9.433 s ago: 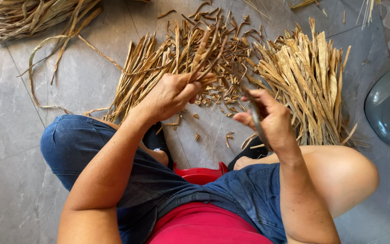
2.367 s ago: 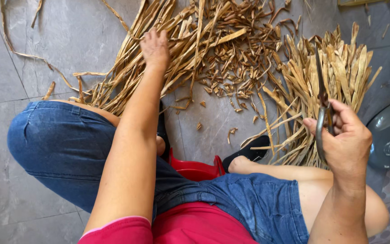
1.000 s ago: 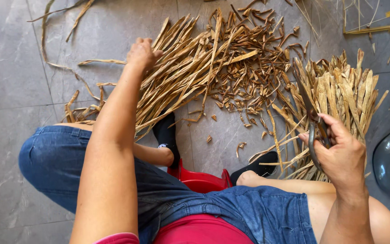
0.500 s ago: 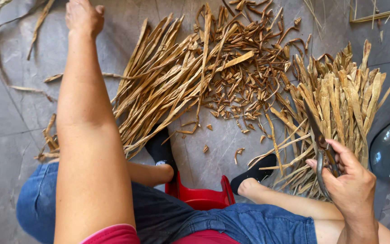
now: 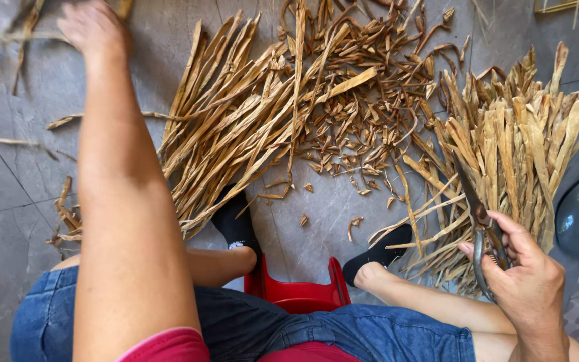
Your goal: The person sits on a low stool and trims dried leaf strips with scissors, cutting off dark ends and hard edges over their lap, letting the trimmed scraps fall onto a pile on the floor, and placing the trimmed light-colored strips onto a growing pile beside them.
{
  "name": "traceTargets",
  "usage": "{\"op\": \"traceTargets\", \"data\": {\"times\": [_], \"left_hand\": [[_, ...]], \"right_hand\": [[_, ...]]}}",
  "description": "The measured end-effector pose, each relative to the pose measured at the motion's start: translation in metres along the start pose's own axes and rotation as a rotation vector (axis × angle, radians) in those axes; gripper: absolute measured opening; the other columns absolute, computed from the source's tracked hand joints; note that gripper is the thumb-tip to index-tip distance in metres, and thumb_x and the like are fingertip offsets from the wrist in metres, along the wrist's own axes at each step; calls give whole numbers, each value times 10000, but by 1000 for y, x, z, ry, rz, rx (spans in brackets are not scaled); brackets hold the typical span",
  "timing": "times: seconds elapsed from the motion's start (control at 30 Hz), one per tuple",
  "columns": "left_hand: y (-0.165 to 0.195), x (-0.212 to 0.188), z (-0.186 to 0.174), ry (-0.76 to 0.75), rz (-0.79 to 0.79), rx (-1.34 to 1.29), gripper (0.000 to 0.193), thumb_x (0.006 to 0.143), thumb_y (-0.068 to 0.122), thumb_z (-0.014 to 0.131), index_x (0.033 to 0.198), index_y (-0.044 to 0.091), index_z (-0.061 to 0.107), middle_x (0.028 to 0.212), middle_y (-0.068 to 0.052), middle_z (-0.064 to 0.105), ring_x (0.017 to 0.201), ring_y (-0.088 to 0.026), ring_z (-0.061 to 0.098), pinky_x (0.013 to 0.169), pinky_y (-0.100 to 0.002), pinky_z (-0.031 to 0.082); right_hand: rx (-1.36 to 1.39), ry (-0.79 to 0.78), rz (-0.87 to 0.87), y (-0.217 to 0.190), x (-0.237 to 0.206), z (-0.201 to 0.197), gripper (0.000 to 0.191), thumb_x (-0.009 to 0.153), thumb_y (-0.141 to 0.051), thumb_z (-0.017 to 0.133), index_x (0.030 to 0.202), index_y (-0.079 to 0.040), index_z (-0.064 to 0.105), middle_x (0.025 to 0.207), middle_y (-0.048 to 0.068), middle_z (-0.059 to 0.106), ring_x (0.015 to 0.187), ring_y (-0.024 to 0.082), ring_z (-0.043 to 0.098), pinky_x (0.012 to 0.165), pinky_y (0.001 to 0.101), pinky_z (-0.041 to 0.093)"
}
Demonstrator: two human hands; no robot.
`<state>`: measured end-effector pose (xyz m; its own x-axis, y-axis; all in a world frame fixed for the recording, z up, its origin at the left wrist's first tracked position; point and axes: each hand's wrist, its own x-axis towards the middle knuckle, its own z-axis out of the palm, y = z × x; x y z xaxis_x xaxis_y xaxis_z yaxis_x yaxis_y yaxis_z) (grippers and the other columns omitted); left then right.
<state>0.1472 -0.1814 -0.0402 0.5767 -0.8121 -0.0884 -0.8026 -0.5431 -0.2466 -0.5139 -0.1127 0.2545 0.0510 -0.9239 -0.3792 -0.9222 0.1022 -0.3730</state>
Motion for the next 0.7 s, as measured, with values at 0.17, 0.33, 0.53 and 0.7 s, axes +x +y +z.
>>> {"op": "traceTargets", "data": {"times": [0.17, 0.33, 0.53, 0.7], "left_hand": [[21, -47, -25, -393, 124, -494, 392, 1001, 438, 675, 1195, 120, 798, 1142, -218, 728, 1067, -394, 699, 962, -459, 549], [24, -101, -57, -748, 51, -692, 876, 692, 624, 907, 1307, 73, 614, 1177, -154, 701, 1097, -308, 688, 945, -404, 534], [54, -170, -64, -537, 35, -370, 772, 751, 428, 901, 1334, 49, 567, 1207, -204, 696, 1123, -351, 674, 977, -431, 538], [41, -189, -82, -487, 40, -458, 450, 879, 561, 763, 1094, 165, 772, 1127, -168, 717, 1051, -345, 672, 924, -466, 535]], "right_hand": [[23, 34, -116, -6, -16, -5, 558, 875, -76, 852, 1398, -52, 662, 959, 50, 755, 822, 28, 654, 740, 180, 524], [9, 62, -193, -15, -40, -12, 575, 848, -99, 872, 1382, -55, 662, 983, 59, 757, 845, 41, 685, 750, 189, 527], [91, 85, -206, -25, -70, -22, 600, 823, -106, 864, 1391, -87, 671, 1005, 55, 757, 843, 60, 673, 725, 231, 516], [78, 148, -277, -26, -89, -35, 583, 818, -125, 885, 1363, -92, 679, 916, 56, 732, 763, 70, 624, 685, 260, 497]]}}
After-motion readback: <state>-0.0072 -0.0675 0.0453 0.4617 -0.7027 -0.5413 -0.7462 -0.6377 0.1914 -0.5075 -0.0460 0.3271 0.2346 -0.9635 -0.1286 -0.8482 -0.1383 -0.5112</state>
